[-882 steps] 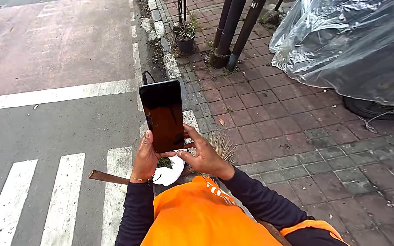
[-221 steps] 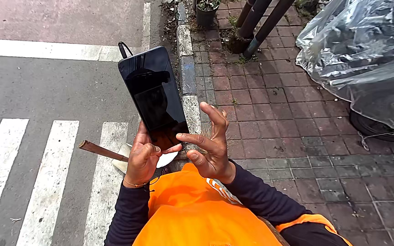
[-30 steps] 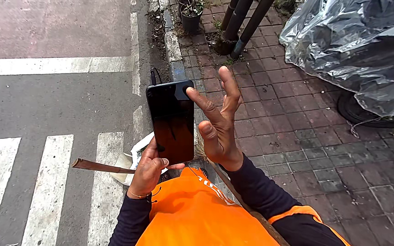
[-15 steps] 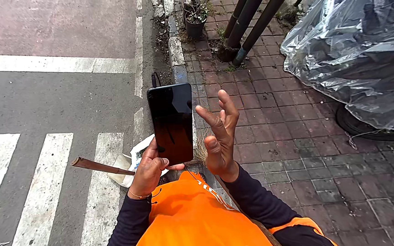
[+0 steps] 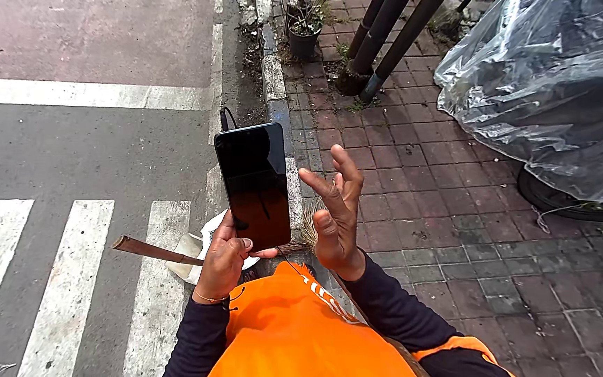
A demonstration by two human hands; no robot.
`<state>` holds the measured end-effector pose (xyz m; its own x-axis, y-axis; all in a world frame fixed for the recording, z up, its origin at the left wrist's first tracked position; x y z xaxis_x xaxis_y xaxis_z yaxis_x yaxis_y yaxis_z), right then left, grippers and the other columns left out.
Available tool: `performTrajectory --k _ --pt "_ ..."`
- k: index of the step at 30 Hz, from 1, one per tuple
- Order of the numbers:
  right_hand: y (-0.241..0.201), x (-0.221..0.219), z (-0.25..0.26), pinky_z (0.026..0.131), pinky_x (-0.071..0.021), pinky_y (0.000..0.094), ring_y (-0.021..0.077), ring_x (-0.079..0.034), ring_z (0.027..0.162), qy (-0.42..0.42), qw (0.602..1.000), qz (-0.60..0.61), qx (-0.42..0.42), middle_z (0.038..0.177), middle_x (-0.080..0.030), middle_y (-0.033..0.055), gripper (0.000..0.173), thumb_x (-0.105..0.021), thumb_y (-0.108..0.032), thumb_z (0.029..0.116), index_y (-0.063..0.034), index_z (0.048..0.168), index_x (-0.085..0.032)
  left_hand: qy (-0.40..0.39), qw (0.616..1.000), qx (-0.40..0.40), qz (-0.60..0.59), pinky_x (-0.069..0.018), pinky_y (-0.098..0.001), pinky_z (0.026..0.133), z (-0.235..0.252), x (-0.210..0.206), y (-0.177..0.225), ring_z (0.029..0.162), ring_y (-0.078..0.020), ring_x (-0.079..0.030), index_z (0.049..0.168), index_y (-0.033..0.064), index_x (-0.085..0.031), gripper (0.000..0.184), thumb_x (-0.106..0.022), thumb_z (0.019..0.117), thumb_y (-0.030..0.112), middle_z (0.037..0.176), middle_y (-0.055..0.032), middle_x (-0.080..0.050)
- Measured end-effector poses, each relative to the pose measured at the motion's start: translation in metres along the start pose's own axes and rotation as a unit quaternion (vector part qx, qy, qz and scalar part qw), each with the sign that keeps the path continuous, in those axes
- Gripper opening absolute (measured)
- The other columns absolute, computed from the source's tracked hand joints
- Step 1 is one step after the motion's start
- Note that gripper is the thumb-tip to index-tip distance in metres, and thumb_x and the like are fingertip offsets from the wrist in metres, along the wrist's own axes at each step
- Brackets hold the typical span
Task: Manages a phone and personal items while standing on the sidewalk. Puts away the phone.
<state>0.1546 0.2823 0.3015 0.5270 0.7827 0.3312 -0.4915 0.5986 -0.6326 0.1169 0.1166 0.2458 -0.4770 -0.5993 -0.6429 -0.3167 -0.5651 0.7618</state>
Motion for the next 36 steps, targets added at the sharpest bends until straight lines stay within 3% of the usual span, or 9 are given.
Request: performTrajectory --k 27,36 --pt "-0.006 -0.005 -0.007 0.125 -0.0148 0.0427 0.022 -0.016 0.154 -0.015 1.0 0.016 0.004 0.157 -0.034 0.0116 0.058 -0.031 -0.06 0.1061 -0.0225 0.131 -0.067 0.013 1.0 -0.003 0.012 -0.0651 -0.0388 0.078 -0.007 0.001 0.006 0.1 -0.0179 -0.074 0.133 0.0199 -0.055 0.041 -0.055 0.0927 0.01 0.119 -0.0013 -0.072" --pt "-0.006 -0.015 -0.018 0.122 -0.0214 0.041 0.0232 -0.02 0.152 -0.056 0.998 0.025 0.019 0.159 -0.033 0.0136 0.053 -0.036 -0.058 0.106 -0.0226 0.126 -0.07 0.055 0.998 -0.014 0.012 -0.0654 -0.0374 0.075 -0.006 0.01 0.005 0.096 -0.0182 -0.075 0.132 0.0203 -0.055 0.039 -0.052 0.0946 0.011 0.115 -0.0028 -0.073"
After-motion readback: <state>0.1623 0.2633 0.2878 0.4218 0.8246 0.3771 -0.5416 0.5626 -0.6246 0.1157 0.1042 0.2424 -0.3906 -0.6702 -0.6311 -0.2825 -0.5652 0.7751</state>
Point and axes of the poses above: each hand's wrist, its own z-axis towards the middle knuckle, its own x-axis out of the back of the hand, y = z × x, the point moved 7 cm from there along z, towards the middle knuckle
